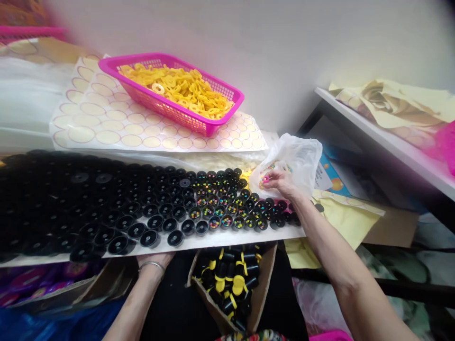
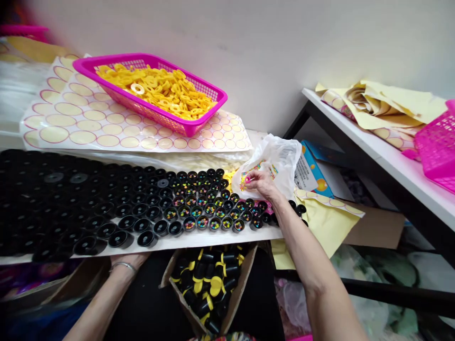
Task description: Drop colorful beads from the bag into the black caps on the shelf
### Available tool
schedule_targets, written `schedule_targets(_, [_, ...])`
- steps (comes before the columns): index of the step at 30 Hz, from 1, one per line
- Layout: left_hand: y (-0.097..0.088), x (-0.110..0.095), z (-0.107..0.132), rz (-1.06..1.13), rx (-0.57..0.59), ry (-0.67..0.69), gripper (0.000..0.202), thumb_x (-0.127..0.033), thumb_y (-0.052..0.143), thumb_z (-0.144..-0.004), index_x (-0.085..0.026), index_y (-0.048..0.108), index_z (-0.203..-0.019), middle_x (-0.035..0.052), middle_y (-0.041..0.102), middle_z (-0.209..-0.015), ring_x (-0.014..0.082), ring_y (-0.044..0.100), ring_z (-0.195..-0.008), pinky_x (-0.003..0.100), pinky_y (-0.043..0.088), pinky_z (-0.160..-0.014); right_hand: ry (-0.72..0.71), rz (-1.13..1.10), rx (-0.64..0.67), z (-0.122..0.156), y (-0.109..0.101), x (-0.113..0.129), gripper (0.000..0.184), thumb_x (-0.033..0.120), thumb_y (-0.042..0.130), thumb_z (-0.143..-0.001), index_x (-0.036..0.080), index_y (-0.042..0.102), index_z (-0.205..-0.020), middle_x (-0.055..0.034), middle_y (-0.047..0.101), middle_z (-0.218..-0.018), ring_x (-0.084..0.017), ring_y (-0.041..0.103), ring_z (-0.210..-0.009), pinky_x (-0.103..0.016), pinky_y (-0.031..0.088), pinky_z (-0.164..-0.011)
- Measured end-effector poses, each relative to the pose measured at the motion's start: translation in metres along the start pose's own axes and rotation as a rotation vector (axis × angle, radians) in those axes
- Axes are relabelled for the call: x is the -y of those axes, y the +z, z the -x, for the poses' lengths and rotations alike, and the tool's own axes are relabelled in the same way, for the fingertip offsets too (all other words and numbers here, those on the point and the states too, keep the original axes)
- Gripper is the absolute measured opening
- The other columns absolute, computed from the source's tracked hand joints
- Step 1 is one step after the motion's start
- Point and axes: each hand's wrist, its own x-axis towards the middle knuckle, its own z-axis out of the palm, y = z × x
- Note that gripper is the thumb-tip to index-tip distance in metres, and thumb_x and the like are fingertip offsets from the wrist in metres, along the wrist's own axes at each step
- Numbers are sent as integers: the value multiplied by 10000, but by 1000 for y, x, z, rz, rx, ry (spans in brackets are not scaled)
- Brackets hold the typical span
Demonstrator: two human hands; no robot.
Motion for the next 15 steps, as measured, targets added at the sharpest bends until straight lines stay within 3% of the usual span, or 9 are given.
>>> schedule_targets(4, [11, 5, 11, 24, -80, 71, 434, -524, 258, -878, -294, 608, -992, -15, 668, -1152, 266, 437, -1305, 519, 287, -1098, -47, 747, -37, -5, -4, 1, 60, 203, 601, -647, 160, 634, -671, -67, 651, -691, -206, 600, -717, -306, 432, -656])
schedule_targets(7, [11, 7, 11, 11, -51, 91, 426, -538, 277, -877, -308, 599, -1036, -15, 660, -1169, 265, 437, -1304, 520, 236, -1124, -75, 1076, 47, -8, 3, 6, 141, 131, 541, -668, 152, 678, -693, -110, 676, -734, -211, 600, -743, -295, 403, -663])
schedule_targets(11, [8, 7, 8, 67, -39, 85, 433, -535, 294, -877, -301, 593, -1085, -4, 642, -1199, 268, 442, -1296, 532, 209, -1130, -139, 1006, 177, -8, 14, 11, 174, 111, 529, -636, 164, 689, -678, -57, 673, -696, -168, 576, -701, -255, 394, -639])
schedule_targets(15, [9, 9, 11, 141, 66, 105, 404, -503, 340, -884, -295, 598, -1114, 12, 624, -1229, 253, 426, -1309, 522, 185, -1139, -67, 432, 146, -2, 9, 7, 85, 205, 614, -590, 171, 661, -651, 16, 602, -600, -145, 542, -623, -261, 418, -621])
